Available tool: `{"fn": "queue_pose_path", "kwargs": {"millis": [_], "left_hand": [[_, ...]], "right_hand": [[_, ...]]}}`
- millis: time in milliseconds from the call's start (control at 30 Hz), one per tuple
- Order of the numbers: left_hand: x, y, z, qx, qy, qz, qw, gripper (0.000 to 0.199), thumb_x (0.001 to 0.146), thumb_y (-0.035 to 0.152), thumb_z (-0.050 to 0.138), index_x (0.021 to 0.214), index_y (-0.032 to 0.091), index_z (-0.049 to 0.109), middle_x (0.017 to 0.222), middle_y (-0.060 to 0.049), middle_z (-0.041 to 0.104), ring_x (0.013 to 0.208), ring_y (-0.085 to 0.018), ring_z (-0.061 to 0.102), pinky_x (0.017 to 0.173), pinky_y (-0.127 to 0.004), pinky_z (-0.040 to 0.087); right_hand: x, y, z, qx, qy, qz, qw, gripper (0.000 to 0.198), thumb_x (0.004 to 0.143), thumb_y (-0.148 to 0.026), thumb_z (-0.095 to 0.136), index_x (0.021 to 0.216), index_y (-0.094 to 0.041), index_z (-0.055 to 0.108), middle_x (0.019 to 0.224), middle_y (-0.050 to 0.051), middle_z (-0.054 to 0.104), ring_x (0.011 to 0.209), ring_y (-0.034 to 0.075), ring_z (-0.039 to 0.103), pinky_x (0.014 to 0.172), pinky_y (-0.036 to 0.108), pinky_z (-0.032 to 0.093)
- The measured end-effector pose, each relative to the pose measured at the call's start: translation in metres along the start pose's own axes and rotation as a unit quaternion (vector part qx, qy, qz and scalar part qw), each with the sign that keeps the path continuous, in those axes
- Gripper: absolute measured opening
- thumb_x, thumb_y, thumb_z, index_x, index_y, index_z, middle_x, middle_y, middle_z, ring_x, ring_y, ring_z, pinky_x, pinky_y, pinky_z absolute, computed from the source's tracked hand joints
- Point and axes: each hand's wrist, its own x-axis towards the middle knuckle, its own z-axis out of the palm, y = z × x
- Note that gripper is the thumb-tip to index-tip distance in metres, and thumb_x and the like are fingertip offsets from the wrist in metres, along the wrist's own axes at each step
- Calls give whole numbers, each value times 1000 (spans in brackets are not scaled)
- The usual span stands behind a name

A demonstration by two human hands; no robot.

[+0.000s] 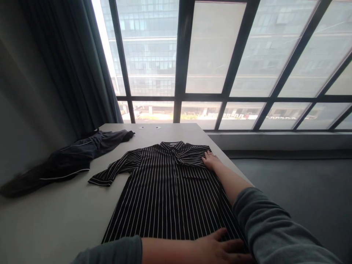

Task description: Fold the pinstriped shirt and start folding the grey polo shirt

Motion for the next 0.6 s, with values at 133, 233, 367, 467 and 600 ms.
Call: {"fn": "queue_pose_path", "kwargs": {"millis": [133, 233, 367, 467, 600], "left_hand": [[22, 0, 10, 20, 1, 7, 1000, 50, 108, 47, 40, 152, 34, 60, 169, 1, 42, 158, -31, 34, 111, -54, 51], [35, -1, 17, 12, -3, 4, 1000, 55, 108, 52, 39, 157, 33, 54, 170, 0, 40, 157, -33, 35, 112, -56, 52], [28, 2, 22, -59, -15, -39, 997, 55, 111, 45, 35, 163, 28, 45, 174, -1, 33, 158, -29, 36, 114, -53, 51], [-2, 4, 5, -163, -59, -122, 977, 58, 113, 47, 32, 165, 22, 40, 172, -7, 36, 157, -33, 37, 121, -59, 44], [-74, -3, -35, -271, -76, -254, 925, 70, 110, 60, 34, 171, 28, 21, 176, -7, 20, 163, -35, 19, 128, -67, 28]], "right_hand": [[5, 20, -5, -9, -2, 9, 1000, 77, 108, -53, 19, 172, -9, 13, 179, 13, 3, 166, 26, 9, 133, 49, 10], [5, 30, -9, -17, 4, 7, 1000, 76, 109, -52, 19, 172, -10, 14, 179, 13, 5, 166, 25, 10, 133, 49, 10], [-1, 33, -11, -28, 27, -6, 999, 75, 108, -52, 23, 171, -10, 22, 177, 15, 14, 164, 26, 18, 132, 49, 15], [-13, 30, -10, -41, 80, -16, 996, 73, 110, -49, 21, 168, -6, 28, 176, 17, 19, 164, 27, 17, 133, 49, 6], [-38, 19, -17, -65, 160, -48, 984, 70, 110, -44, 22, 165, -3, 35, 175, 18, 22, 164, 28, 15, 133, 46, -1]]}}
